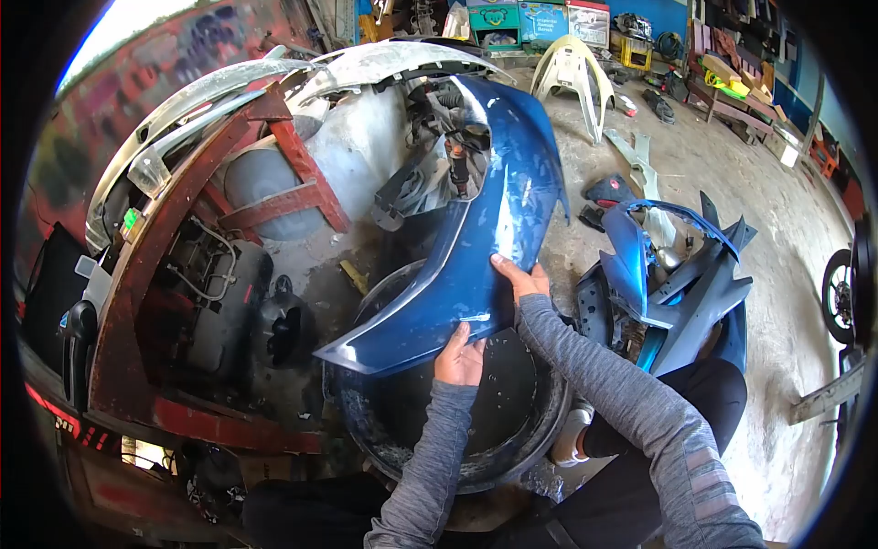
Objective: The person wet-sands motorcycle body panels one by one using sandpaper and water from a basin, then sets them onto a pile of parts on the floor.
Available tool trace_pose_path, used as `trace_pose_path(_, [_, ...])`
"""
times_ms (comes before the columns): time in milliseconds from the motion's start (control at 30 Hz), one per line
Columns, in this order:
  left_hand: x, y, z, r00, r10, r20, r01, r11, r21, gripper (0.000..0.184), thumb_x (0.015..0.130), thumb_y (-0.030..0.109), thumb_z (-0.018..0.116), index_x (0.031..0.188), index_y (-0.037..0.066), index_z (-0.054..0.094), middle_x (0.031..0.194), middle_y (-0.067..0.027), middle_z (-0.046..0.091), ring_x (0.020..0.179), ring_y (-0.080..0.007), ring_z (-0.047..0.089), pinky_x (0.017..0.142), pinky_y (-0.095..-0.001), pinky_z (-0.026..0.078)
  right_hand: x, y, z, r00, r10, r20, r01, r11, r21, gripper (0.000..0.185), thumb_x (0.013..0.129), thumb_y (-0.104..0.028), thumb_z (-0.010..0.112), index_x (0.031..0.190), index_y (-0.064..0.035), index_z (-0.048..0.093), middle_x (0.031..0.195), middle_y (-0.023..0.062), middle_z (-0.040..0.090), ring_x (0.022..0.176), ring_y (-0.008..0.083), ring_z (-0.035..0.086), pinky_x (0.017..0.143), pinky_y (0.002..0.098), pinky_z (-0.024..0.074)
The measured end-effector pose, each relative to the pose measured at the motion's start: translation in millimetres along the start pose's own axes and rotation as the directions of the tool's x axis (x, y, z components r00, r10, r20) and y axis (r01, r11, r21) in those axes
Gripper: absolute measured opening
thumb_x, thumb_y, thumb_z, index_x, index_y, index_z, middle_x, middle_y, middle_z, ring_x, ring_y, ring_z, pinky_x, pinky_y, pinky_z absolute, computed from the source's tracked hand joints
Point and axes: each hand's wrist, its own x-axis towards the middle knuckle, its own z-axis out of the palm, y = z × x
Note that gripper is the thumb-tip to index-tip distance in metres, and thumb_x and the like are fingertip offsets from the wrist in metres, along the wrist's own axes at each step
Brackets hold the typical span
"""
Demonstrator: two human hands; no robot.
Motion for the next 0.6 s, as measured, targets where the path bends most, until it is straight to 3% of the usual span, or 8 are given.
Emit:
trace_pose_path(100, [-2,-3,1,0.993,-0.084,-0.078,0.081,0.996,-0.035,0.022,0.09,0.012,0.055,0.111,0.008,0.055,0.111,-0.0036,0.059,0.106,-0.0171,0.054,0.092,-0.0345,0.044,9,1,-7,0.991,-0.087,-0.098,0.081,0.995,-0.061,0.043,0.07,-0.014,0.076,0.102,0.0066,0.056,0.094,0.0128,0.064,0.08,0.0185,0.061,0.077,0.0305,0.0468])
trace_pose_path(200, [-2,-4,7,0.995,-0.051,-0.082,0.051,0.999,-0.004,0.028,0.09,0.021,0.057,0.116,0.01,0.053,0.115,-0.0034,0.057,0.108,-0.0183,0.053,0.094,-0.0366,0.043,23,-5,-14,0.984,-0.107,-0.142,0.09,0.989,-0.119,0.04,0.07,-0.014,0.076,0.098,0.0061,0.058,0.091,0.0122,0.065,0.077,0.0175,0.06,0.075,0.03,0.0469])
trace_pose_path(300, [-2,-5,10,0.98,0.027,-0.197,-0.035,0.999,-0.034,0.04,0.09,0.033,0.057,0.123,0.012,0.048,0.119,-0.004,0.055,0.113,-0.0193,0.05,0.096,-0.0399,0.041,27,-16,-13,0.974,-0.154,-0.164,0.125,0.977,-0.172,0.039,0.071,-0.014,0.076,0.098,0.0057,0.057,0.086,0.0103,0.064,0.074,0.0152,0.059,0.071,0.028,0.048])
trace_pose_path(367, [-3,-2,4,0.989,0.001,-0.149,-0.05,0.944,-0.326,0.045,0.088,0.039,0.057,0.124,0.013,0.048,0.122,-0.0055,0.054,0.115,-0.0196,0.049,0.096,-0.0412,0.041,27,-28,-10,0.976,-0.178,-0.125,0.163,0.979,-0.119,0.039,0.071,-0.015,0.077,0.098,0.0055,0.057,0.086,0.0105,0.064,0.074,0.0152,0.059,0.07,0.0275,0.0481])
trace_pose_path(433, [-1,2,11,0.983,0.035,-0.182,-0.097,0.935,-0.341,0.045,0.087,0.039,0.058,0.121,0.011,0.05,0.12,-0.0081,0.055,0.111,-0.0217,0.053,0.094,-0.042,0.044,32,-32,-11,0.97,-0.219,-0.107,0.206,0.971,-0.123,0.039,0.072,-0.015,0.077,0.098,0.0051,0.057,0.087,0.011,0.064,0.074,0.0153,0.06,0.071,0.0273,0.0484])
trace_pose_path(500, [4,4,10,0.954,0.054,-0.294,-0.11,0.978,-0.178,0.04,0.087,0.034,0.059,0.117,0.009,0.051,0.117,-0.0107,0.057,0.107,-0.0245,0.056,0.093,-0.0422,0.045,32,-36,-12,0.975,-0.222,-0.026,0.218,0.97,-0.103,0.039,0.073,-0.017,0.076,0.098,0.0055,0.056,0.089,0.0122,0.064,0.075,0.0165,0.06,0.072,0.0284,0.0488])
trace_pose_path(600, [4,3,5,0.968,0.06,-0.245,-0.105,0.979,-0.174,0.033,0.087,0.023,0.058,0.114,0.004,0.052,0.114,-0.0127,0.059,0.107,-0.027,0.056,0.095,-0.0447,0.045,28,-46,-6,0.972,-0.231,0.045,0.236,0.945,-0.226,0.041,0.077,-0.021,0.072,0.103,0.0059,0.056,0.092,0.0123,0.064,0.079,0.0166,0.059,0.076,0.0295,0.0475])
